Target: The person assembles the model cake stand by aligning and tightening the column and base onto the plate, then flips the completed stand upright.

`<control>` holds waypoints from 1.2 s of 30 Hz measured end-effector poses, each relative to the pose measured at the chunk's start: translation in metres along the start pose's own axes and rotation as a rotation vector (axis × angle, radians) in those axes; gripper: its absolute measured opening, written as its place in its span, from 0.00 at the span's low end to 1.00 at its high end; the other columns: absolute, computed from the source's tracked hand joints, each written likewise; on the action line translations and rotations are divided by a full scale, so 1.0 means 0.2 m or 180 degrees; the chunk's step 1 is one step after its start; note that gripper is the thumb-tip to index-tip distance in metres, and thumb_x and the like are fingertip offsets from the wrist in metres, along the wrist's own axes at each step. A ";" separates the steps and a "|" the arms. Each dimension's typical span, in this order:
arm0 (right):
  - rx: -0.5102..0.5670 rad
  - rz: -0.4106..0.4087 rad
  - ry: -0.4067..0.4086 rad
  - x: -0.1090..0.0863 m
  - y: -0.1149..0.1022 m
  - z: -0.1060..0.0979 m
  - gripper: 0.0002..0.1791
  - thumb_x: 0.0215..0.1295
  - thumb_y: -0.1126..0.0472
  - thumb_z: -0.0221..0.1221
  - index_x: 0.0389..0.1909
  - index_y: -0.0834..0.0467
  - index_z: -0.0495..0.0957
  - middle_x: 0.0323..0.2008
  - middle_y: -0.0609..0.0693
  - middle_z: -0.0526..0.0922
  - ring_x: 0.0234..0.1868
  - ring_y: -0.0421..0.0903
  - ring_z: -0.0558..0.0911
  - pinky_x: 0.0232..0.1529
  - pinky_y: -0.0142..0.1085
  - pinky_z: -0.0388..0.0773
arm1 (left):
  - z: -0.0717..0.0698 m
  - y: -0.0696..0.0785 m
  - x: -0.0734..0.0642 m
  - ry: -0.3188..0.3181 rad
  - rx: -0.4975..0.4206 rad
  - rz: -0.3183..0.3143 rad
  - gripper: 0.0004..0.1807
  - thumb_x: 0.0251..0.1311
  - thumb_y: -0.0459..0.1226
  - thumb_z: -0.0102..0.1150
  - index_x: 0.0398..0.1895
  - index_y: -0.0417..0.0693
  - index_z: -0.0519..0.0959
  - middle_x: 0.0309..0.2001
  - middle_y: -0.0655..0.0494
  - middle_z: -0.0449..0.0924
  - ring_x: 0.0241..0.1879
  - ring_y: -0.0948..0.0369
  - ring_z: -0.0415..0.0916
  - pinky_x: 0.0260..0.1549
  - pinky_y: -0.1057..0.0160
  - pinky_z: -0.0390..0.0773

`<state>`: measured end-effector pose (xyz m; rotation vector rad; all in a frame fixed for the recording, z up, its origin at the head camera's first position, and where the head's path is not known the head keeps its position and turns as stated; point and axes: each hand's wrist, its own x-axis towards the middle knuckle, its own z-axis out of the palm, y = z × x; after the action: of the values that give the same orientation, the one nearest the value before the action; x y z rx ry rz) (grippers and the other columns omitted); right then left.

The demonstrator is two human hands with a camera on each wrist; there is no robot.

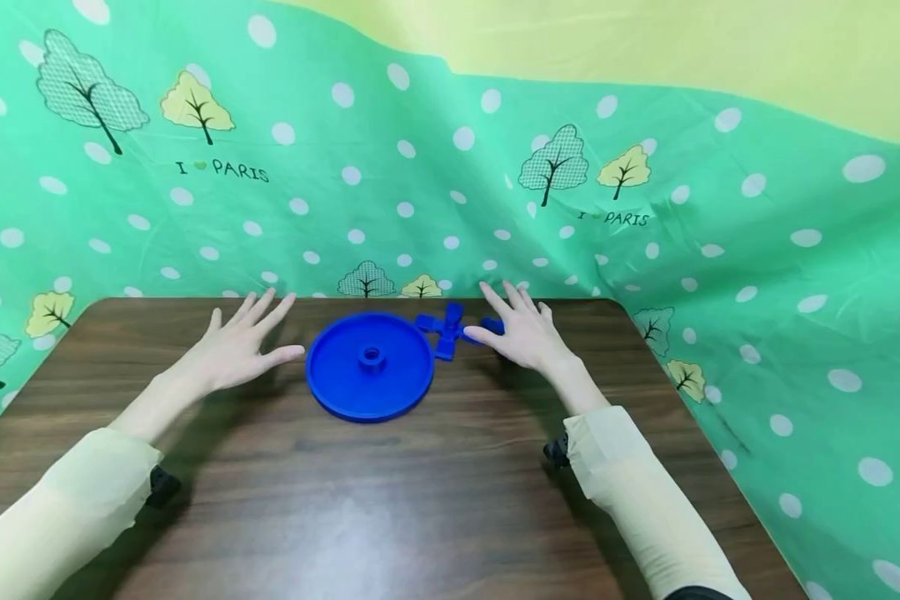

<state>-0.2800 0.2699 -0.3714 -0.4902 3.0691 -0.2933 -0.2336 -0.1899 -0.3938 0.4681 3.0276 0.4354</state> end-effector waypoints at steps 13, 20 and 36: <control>0.0145 0.0045 -0.0078 -0.05 0.01 0.04 0.50 0.68 0.23 0.49 0.84 0.36 0.41 0.84 0.60 0.46 0.84 0.64 0.49 0.72 0.73 0.51 | 0.07 0.06 -0.01 -0.0330 -0.0090 0.0001 0.52 0.66 0.73 0.46 0.85 0.67 0.39 0.85 0.43 0.34 0.83 0.35 0.33 0.67 0.16 0.37; 0.0369 0.0179 -0.0163 -0.08 0.03 0.04 0.52 0.65 0.21 0.50 0.83 0.34 0.41 0.84 0.57 0.49 0.81 0.66 0.57 0.72 0.73 0.56 | 0.07 0.08 -0.02 -0.0495 -0.0140 -0.0005 0.53 0.65 0.73 0.46 0.85 0.64 0.42 0.85 0.40 0.37 0.83 0.34 0.35 0.67 0.16 0.38; 0.0561 0.0320 -0.0033 -0.13 0.09 0.12 0.51 0.69 0.35 0.61 0.84 0.46 0.48 0.79 0.63 0.61 0.78 0.67 0.63 0.71 0.68 0.64 | 0.11 0.08 -0.03 -0.0628 -0.0211 -0.0026 0.51 0.67 0.69 0.49 0.85 0.62 0.44 0.84 0.39 0.40 0.82 0.32 0.37 0.65 0.14 0.40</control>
<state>-0.2585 0.2898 -0.3988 -0.3277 3.0071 -0.5497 -0.2213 -0.1703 -0.4098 0.4648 2.8155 0.4583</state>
